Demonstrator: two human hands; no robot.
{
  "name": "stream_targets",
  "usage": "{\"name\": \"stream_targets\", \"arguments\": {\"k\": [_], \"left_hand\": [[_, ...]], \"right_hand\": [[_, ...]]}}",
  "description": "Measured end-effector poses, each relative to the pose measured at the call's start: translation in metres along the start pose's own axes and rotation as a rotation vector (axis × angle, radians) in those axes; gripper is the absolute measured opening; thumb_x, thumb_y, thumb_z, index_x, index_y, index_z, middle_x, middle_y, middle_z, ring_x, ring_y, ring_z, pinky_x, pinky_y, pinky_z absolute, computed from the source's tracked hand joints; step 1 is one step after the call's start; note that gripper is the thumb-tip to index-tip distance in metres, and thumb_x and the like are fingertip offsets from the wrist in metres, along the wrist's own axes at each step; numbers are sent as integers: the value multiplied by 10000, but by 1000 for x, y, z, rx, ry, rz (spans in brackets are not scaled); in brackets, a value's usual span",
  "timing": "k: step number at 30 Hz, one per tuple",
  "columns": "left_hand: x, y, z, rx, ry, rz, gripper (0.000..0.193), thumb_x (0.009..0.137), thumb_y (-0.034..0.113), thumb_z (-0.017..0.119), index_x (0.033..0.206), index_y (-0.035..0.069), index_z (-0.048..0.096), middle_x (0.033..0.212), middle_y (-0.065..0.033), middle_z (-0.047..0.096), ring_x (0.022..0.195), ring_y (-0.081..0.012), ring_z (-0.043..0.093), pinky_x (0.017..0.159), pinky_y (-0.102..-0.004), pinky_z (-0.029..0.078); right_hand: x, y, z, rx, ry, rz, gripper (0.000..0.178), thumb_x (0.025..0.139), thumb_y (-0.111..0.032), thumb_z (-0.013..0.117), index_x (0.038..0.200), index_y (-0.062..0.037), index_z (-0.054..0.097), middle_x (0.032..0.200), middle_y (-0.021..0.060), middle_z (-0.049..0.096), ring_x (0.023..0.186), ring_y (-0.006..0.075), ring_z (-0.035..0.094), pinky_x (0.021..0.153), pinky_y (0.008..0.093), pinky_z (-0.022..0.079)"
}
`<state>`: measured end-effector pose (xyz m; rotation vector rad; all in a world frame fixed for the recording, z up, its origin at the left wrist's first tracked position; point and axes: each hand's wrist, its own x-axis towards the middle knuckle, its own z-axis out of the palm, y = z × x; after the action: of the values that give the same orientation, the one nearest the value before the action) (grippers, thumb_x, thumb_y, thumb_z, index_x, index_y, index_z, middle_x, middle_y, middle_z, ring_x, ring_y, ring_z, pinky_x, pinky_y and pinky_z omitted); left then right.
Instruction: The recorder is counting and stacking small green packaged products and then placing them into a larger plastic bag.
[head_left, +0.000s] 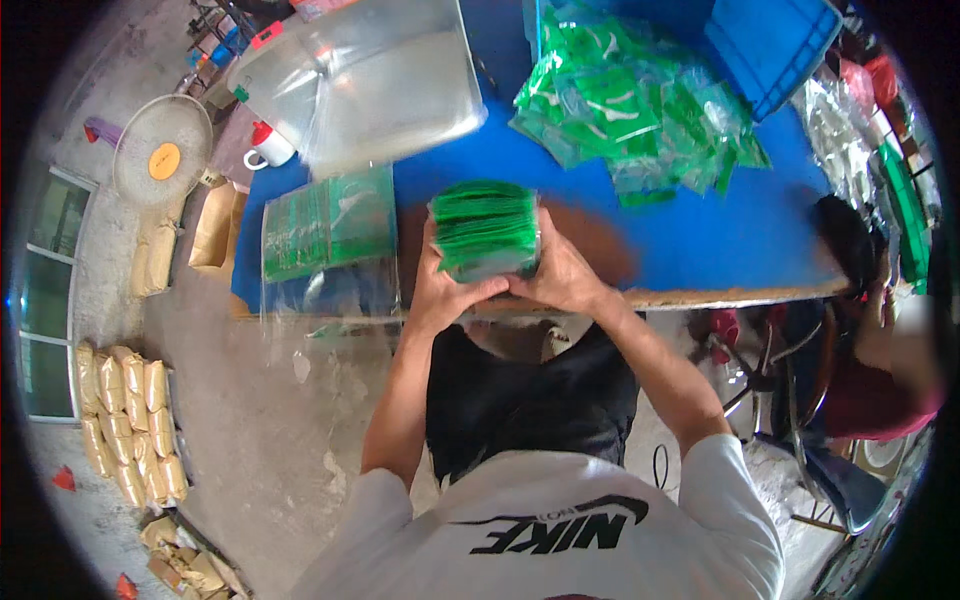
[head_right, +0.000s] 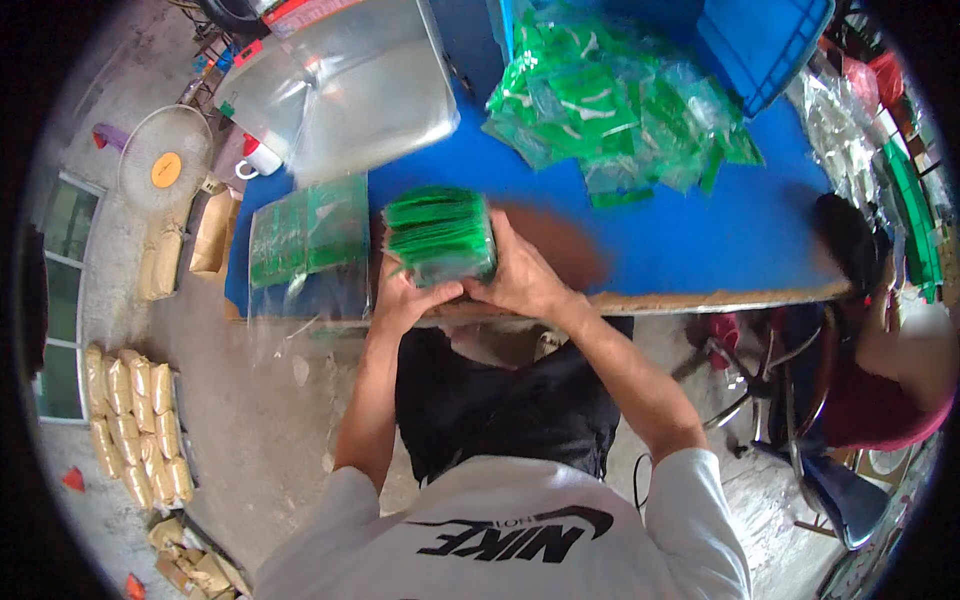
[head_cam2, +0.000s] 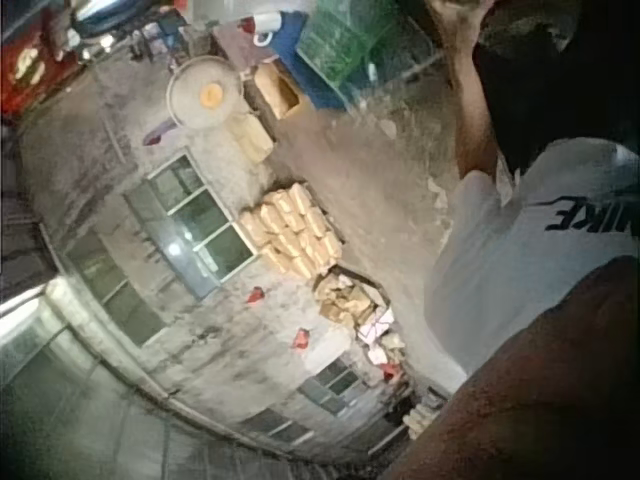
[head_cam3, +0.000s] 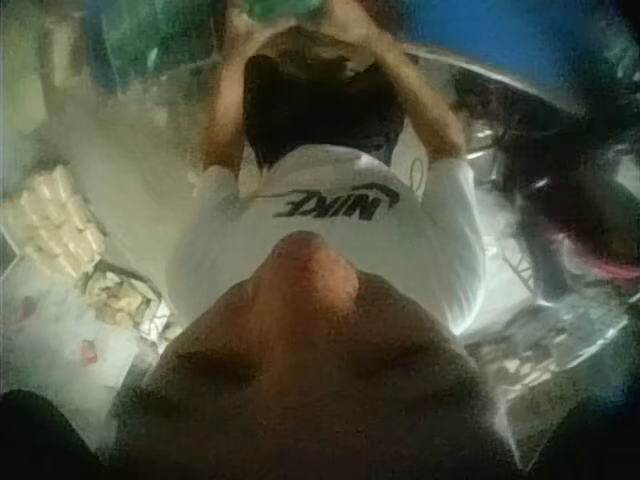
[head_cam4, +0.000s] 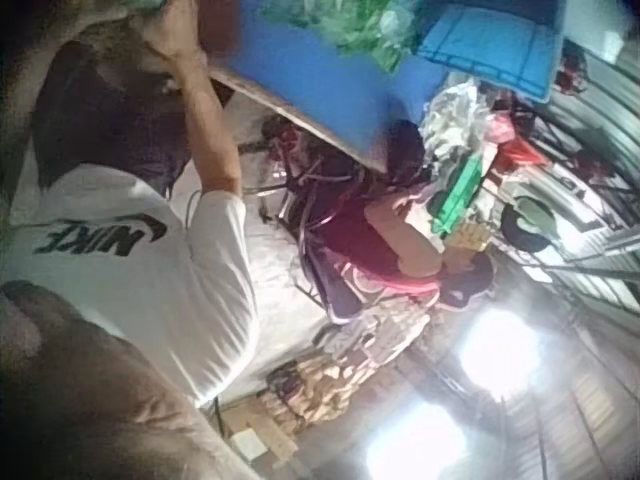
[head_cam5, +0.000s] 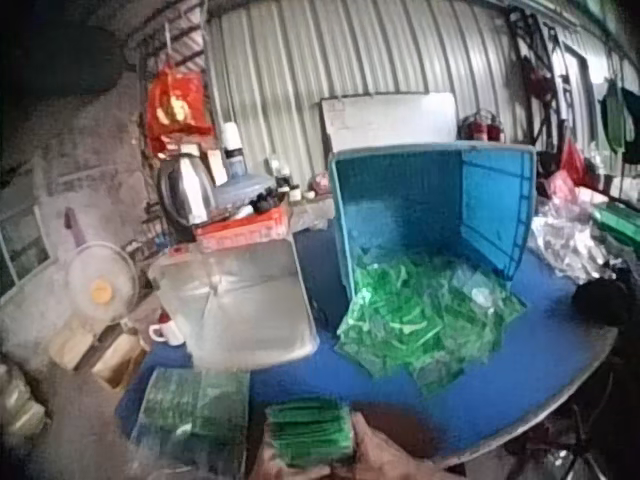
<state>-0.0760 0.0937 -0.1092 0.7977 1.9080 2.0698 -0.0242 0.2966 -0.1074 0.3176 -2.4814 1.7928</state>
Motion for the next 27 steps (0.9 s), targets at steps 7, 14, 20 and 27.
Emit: {"name": "stream_targets", "arguments": {"k": [7, 14, 20, 27], "left_hand": [[0, 3, 2, 61, 67, 57, 1166, 672, 83, 916, 1555, 67, 155, 1353, -92, 534, 1251, -219, 530, 1055, -387, 458], [-12, 11, 7, 342, -3, 205, 754, 684, 121, 916, 1332, 31, 541, 1309, -97, 589, 1162, -215, 592, 988, -386, 490], [-45, 13, 18, -190, 5, -103, 706, 631, 186, 950, 1226, 15, 612, 1044, -39, 675, 937, -161, 640, 854, -313, 516], [-63, -7, 16, -643, -62, -219, 1001, 608, 188, 952, 1431, 29, 406, 1260, -62, 587, 1171, -168, 552, 995, -364, 453]], "right_hand": [[10, -8, -3, -157, 35, -69, 959, 699, -235, 864, 1442, -49, 287, 1277, 295, 545, 1230, 476, 514, 1002, 511, 453], [-8, -8, -8, -181, -35, -109, 856, 704, -275, 857, 1356, -23, 362, 1201, 278, 595, 1153, 476, 559, 965, 524, 467], [-37, -67, -23, -402, -53, -52, 688, 812, -417, 769, 1265, 1, 463, 1008, 206, 685, 997, 438, 659, 845, 471, 531], [-59, -35, 13, 1302, -654, 749, 1074, 793, -892, 378, 1445, -40, 433, 1317, 228, 578, 1184, 398, 595, 993, 539, 466]]}}
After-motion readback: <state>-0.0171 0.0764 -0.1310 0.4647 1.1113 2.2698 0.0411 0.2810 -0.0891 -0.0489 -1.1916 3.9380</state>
